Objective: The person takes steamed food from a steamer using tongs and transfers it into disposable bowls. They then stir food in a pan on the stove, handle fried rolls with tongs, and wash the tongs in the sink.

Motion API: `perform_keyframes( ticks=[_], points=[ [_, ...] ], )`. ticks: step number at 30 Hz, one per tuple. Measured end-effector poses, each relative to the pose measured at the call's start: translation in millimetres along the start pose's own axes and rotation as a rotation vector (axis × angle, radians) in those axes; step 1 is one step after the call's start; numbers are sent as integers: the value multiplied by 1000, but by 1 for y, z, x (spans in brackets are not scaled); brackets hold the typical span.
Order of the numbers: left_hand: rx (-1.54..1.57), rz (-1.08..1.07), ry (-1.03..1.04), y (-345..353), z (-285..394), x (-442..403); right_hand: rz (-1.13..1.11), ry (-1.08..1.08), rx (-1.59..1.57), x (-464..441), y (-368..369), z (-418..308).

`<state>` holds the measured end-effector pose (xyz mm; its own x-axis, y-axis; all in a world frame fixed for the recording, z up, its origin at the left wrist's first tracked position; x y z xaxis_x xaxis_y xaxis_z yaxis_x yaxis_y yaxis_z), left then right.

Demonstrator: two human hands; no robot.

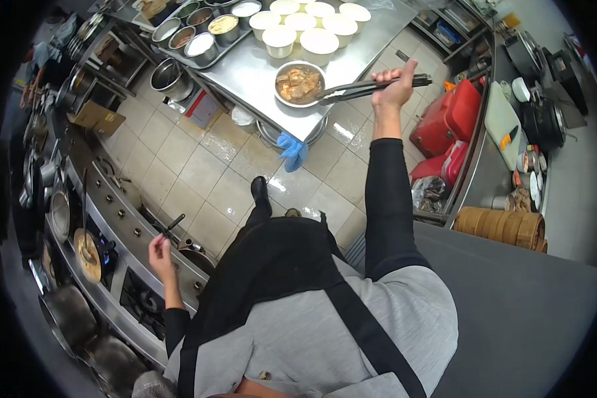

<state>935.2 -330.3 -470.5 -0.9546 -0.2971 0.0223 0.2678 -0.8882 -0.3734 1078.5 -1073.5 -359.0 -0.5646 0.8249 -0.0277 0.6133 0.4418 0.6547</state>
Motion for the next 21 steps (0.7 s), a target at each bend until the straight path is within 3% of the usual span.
perform_keyframes(
  ticks=[4, 9, 12, 14, 16, 19, 21],
  points=[
    [40, -203, 122, 109, 10, -92, 29, -82, 105, 4, 16, -37],
    [176, -533, 558, 312, 175, -187, 199, -207, 160, 18, 45, -39],
    [-30, -687, 708, 427, 236, -218, 160, -284, 205, 33, 64, -30],
    [-364, -749, 752, 483, 255, -232, 159, -289, 229, 39, 69, -21],
    [-570, -757, 698, 525, 250, -247, 156, -312, 269, 41, 77, -15],
    [-526, -816, 673, 545, 242, -257, 143, -318, 254, 33, 80, -1],
    [-458, -698, 818, 526, 252, -254, 105, -327, 228, 26, 86, 8]
  ],
)
Point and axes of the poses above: each hand's wrist, its own x-axis away from the middle knuckle, its own y-axis out of the palm, z = x × y, the point moved 8 cm from there along -x, towards the middle knuckle, and after that the axes turned 2 degrees about -y, right-handed, at the moved point
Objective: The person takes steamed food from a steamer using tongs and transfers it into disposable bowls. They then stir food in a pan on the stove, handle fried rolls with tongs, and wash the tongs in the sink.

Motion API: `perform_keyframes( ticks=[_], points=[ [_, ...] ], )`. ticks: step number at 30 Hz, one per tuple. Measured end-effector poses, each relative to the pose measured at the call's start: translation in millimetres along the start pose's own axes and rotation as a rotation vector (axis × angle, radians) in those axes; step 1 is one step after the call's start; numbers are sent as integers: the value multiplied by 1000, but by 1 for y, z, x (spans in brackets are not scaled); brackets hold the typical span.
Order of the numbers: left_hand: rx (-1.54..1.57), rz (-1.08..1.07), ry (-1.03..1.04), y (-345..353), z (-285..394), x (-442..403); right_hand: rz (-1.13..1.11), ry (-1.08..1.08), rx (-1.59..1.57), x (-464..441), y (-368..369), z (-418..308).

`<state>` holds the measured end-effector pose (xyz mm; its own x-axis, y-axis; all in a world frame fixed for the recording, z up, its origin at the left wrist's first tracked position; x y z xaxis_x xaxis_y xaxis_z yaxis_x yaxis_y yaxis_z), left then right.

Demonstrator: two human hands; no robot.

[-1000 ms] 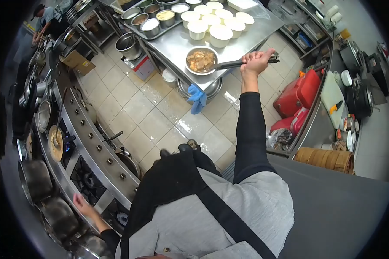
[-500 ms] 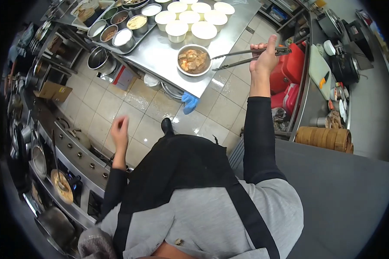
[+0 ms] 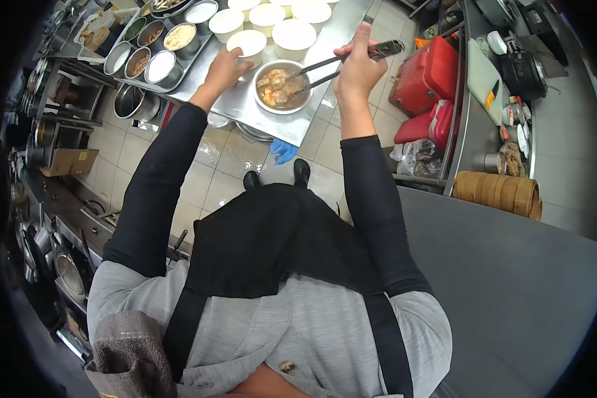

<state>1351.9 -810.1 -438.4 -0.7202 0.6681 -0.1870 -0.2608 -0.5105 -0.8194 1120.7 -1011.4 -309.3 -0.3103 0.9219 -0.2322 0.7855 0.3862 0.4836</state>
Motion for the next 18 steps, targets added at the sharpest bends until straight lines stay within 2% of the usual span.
perform_keyframes(
  ticks=[1, 8, 11, 15, 18],
  points=[
    [-20, 69, 58, -11, 5, 10, 11, 13, 11, -2, 1, 4],
    [63, 308, 58, -63, 2, 109, 2, 145, 3, -20, 18, 11],
    [217, 331, -107, -64, 15, 140, -65, 197, -35, -30, 30, 6],
    [301, 273, -119, -62, 39, 146, -188, 248, -189, -27, 70, -13],
    [260, 259, -72, -47, 39, 141, -313, 274, -120, -4, 99, -7]
  ],
)
Point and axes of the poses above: each hand's wrist, its own x-axis away from the middle knuckle, its own y-axis out of the palm, z = x × y, the point moved 8 cm from there along -x, towards the middle knuckle, and after that the axes turned 2 degrees about -y, right-handed, at the moved point
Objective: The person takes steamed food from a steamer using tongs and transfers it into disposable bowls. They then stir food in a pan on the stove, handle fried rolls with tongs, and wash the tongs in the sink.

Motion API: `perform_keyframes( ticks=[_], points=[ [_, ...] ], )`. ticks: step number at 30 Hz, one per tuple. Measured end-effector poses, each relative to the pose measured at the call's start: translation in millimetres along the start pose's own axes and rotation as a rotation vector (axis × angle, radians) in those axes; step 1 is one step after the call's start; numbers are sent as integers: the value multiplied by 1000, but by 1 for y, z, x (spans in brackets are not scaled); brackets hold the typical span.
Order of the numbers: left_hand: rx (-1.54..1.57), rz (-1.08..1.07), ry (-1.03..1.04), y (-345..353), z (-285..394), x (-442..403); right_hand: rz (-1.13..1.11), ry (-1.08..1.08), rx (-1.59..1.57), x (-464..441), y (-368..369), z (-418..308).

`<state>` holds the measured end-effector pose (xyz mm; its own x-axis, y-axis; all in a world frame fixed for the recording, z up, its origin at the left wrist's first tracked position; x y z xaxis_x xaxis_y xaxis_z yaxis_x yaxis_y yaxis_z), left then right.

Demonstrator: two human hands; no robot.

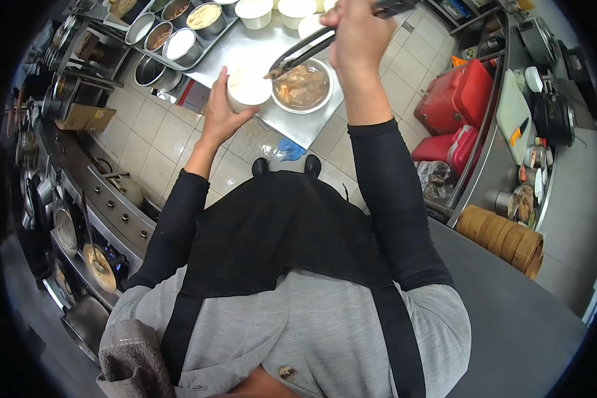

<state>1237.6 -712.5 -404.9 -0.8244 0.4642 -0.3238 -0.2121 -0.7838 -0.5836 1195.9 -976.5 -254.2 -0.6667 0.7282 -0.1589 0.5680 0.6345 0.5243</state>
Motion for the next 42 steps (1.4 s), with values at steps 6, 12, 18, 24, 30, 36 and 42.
perform_keyframes(
  ticks=[6, 12, 18, 24, 30, 36, 42],
  points=[
    [107, 3, -54, 11, -11, 2, -8, -96, 51, -7, -3, -4],
    [104, 11, -51, 8, -14, 8, 52, -62, 280, -12, -26, 40],
    [90, 5, -52, 9, -17, 10, 99, -169, 332, -15, -29, 23],
    [-93, 5, -19, 9, -9, 10, 36, -47, 136, -6, 9, 11],
    [77, 18, -87, 12, -27, 13, -2, -84, 172, 6, 21, 6],
    [116, 22, -133, 6, -28, 19, -72, -93, 297, 8, 11, 39],
    [94, 31, -119, 4, -23, 20, -54, -92, 434, 14, 10, 47]
  ],
)
Point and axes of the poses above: each hand's wrist, its own x-axis away from the middle knuckle, its own y-axis out of the palm, z = x × y, the point moved 8 cm from there along -x, towards the middle knuckle, and after that the axes turned 2 degrees about -y, right-handed, at the moved point
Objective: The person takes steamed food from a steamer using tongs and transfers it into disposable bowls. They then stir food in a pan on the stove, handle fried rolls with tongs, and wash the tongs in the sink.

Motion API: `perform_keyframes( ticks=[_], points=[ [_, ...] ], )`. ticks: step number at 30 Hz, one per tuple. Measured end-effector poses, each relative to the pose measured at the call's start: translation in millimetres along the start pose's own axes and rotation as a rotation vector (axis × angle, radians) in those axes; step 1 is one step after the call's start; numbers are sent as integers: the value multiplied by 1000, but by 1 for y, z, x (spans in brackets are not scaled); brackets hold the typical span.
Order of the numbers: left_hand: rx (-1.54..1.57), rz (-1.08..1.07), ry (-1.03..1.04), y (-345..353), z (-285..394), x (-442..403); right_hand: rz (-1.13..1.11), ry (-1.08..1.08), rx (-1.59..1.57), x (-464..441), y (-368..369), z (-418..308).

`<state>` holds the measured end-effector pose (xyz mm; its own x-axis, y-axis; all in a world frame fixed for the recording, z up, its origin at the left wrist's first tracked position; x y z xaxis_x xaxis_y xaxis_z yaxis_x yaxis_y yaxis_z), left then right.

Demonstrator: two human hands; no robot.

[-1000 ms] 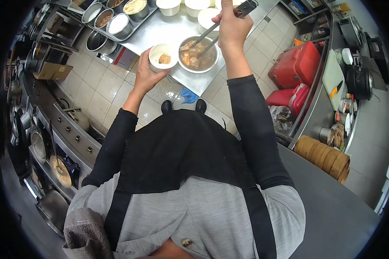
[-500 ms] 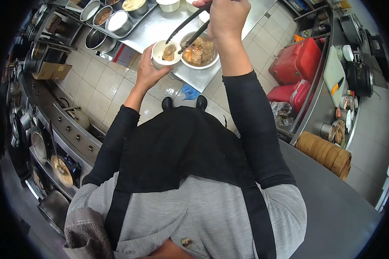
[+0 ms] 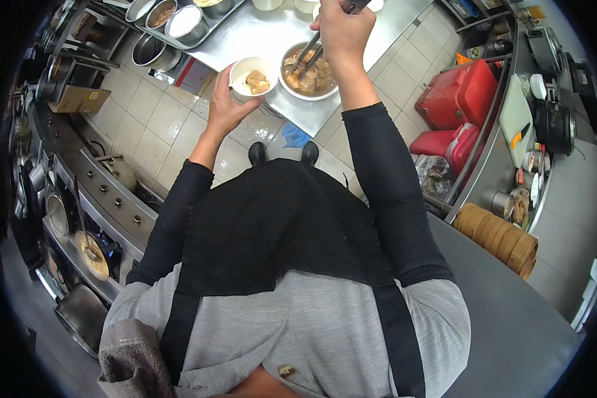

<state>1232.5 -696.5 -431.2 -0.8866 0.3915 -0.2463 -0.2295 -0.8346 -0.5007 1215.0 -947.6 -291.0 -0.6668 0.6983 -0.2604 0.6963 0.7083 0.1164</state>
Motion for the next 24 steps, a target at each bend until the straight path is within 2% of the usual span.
perform_keyframes(
  ticks=[4, 10, 14, 17, 21, 22, 24],
  points=[
    [10, 1, -3, 0, -1, 2, 47, -41, 8, -5, -4, -9],
    [37, 7, 3, 2, -5, 1, 10, 36, -232, -20, 0, -26],
    [29, -36, 16, 4, -3, 0, -27, 96, -318, -12, 16, -77],
    [36, -24, 33, 4, -4, 2, -109, 110, -429, -7, 32, -85],
    [94, 3, 34, 3, -4, 3, -223, 20, -254, 17, 61, -77],
    [110, 0, 27, 3, -4, 3, -194, 94, -238, 20, 58, -75],
    [119, -3, 14, 5, -4, 3, -133, 28, -276, -1, 38, -56]
  ],
)
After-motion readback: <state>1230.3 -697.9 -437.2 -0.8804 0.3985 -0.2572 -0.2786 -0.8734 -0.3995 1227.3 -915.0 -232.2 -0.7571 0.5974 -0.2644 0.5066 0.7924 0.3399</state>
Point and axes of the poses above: each hand's wrist, its own x-axis away from the middle knuckle, its own y-axis out of the palm, z = x × y, the point moved 8 cm from there along -x, towards the middle knuckle, and after that the axes turned 2 degrees about -y, right-handed, at the moved point
